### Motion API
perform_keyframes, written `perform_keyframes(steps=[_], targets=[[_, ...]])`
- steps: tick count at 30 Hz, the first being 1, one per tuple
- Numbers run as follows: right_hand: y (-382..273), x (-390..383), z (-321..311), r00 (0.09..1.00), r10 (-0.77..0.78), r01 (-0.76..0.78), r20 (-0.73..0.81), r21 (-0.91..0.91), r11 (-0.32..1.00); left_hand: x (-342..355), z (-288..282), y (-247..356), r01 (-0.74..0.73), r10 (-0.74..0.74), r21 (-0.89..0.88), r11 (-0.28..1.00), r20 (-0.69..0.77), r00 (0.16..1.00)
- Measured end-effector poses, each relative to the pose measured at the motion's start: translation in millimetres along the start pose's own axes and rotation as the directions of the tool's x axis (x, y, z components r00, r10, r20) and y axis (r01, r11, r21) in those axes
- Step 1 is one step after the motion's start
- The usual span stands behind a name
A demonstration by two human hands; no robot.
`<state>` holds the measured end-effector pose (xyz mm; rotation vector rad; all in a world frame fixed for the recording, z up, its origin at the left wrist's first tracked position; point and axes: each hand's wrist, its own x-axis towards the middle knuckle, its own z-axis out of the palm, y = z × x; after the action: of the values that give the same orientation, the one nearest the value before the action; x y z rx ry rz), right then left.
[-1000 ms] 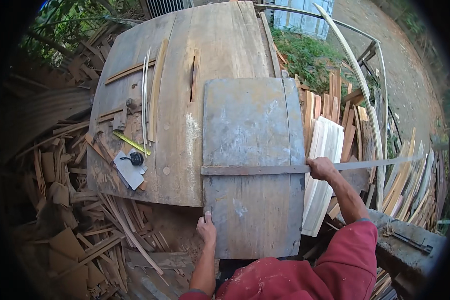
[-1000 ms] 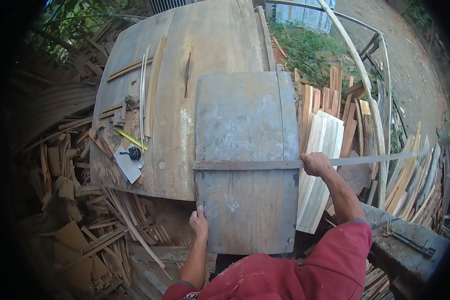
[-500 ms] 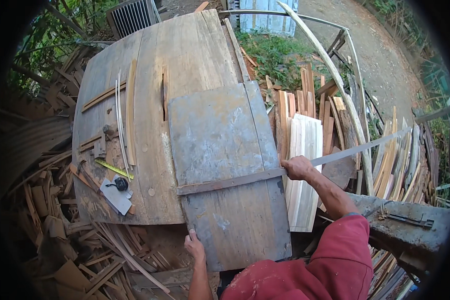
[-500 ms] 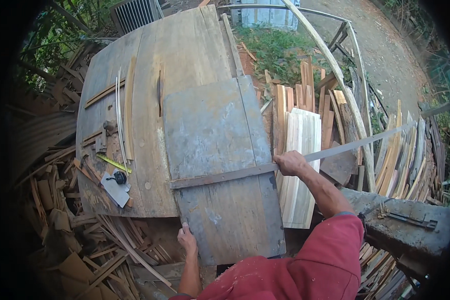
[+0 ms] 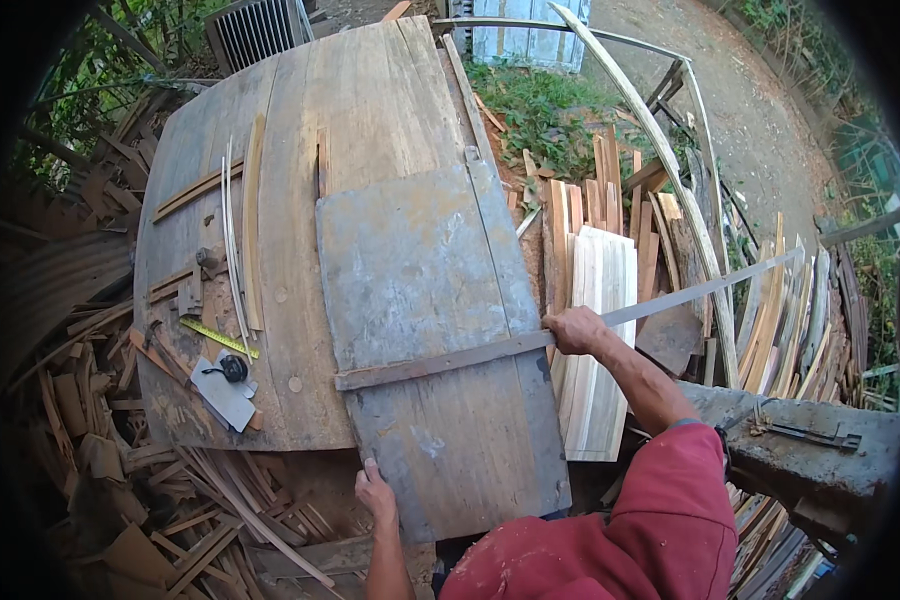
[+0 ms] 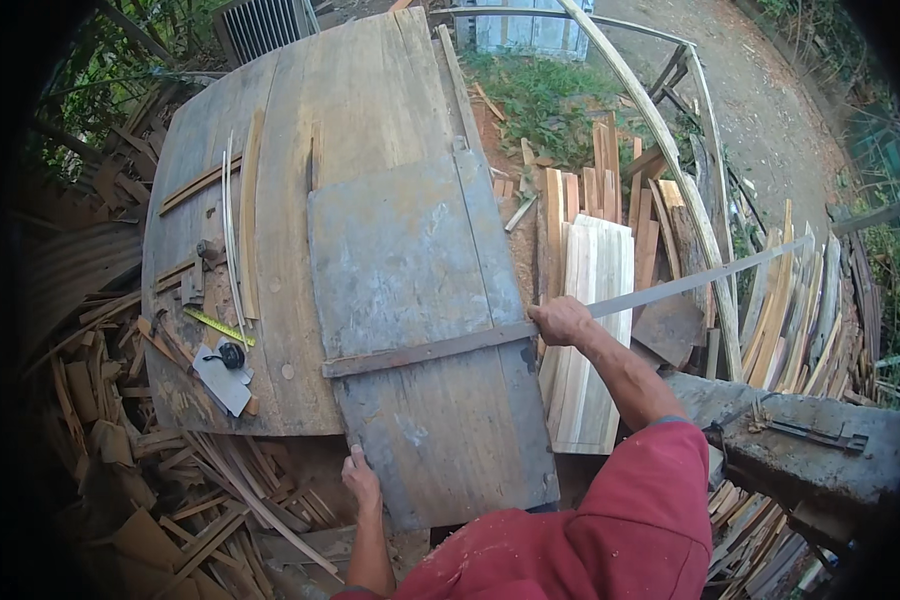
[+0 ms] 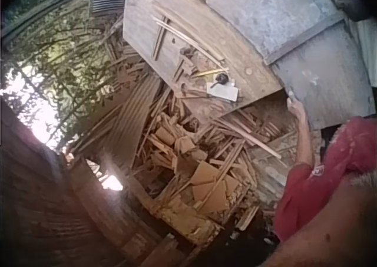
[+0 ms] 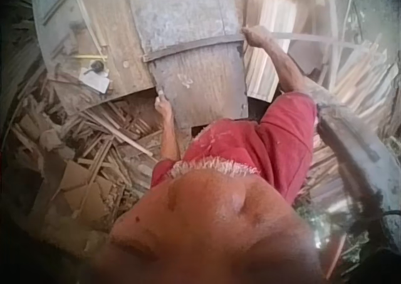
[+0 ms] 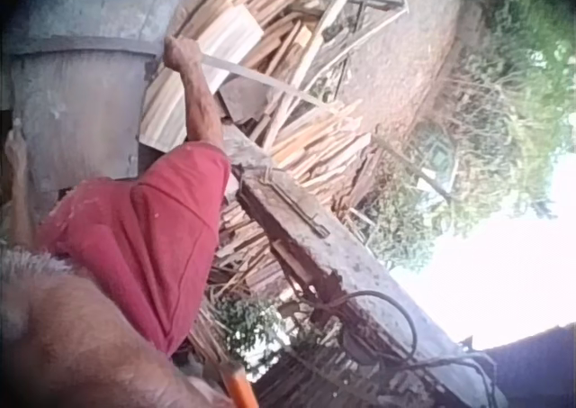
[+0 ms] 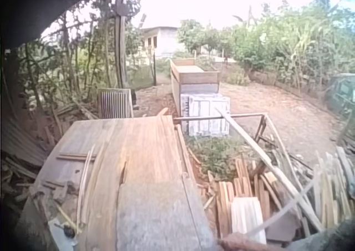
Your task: The person places a wood piece onto a table saw, guides it through the blade to cut off a thin strip, and then runs a hand along the cut edge. They repeat this with other wood pieces and then move a large wooden board.
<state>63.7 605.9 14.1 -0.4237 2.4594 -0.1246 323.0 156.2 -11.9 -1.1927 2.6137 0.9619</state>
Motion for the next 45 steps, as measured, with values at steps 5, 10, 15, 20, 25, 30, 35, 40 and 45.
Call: perform_keyframes(steps=[5,10,15,20,25,30,35,40,45], targets=[[-2.4,8.0,0.4,0.998,-0.049,0.049,-0.048,0.004,0.999,12.2,2.9,-8.5,-0.016,0.016,-0.042,0.999,0.003,1.0],[2.9,3.8,0.7,1.0,0.0,0.0,-0.003,0.027,1.0,16.7,7.9,-11.1,0.01,-0.008,-0.045,0.999,0.044,0.999],[0.9,23.2,9.1,0.999,-0.022,0.021,-0.044,-0.011,1.0,28.1,11.0,-13.2,0.121,-0.118,-0.116,0.986,0.036,0.992],[15.1,65.4,-0.5,0.992,0.002,-0.006,-0.129,-0.031,0.999,37.6,6.8,6.5,-0.127,0.125,0.009,0.992,-0.266,0.956],[40.6,103.7,-18.8,0.982,0.047,-0.05,-0.185,-0.012,0.999,28.2,-1.9,35.1,-0.324,0.338,0.097,0.941,-0.239,0.91],[45.9,130.3,-12.6,0.748,0.381,-0.146,-0.543,0.426,0.893,-0.2,-1.6,59.5,-0.409,0.422,0.118,0.905,-0.123,0.898],[28.2,39.0,41.0,0.307,0.569,-0.234,-0.763,0.519,0.822,-26.4,-20.7,49.4,-0.474,0.495,0.269,0.838,-0.01,0.869],[62.6,-100.9,151.6,0.312,0.939,-0.608,0.146,0.79,0.079,-53.5,-34.0,36.4,-0.436,0.443,0.239,0.868,0.026,0.896],[118.5,-123.8,262.8,0.415,0.906,-0.543,-0.082,0.777,0.319,-62.9,-12.6,41.6,-0.548,0.478,0.161,0.821,0.33,0.814]])
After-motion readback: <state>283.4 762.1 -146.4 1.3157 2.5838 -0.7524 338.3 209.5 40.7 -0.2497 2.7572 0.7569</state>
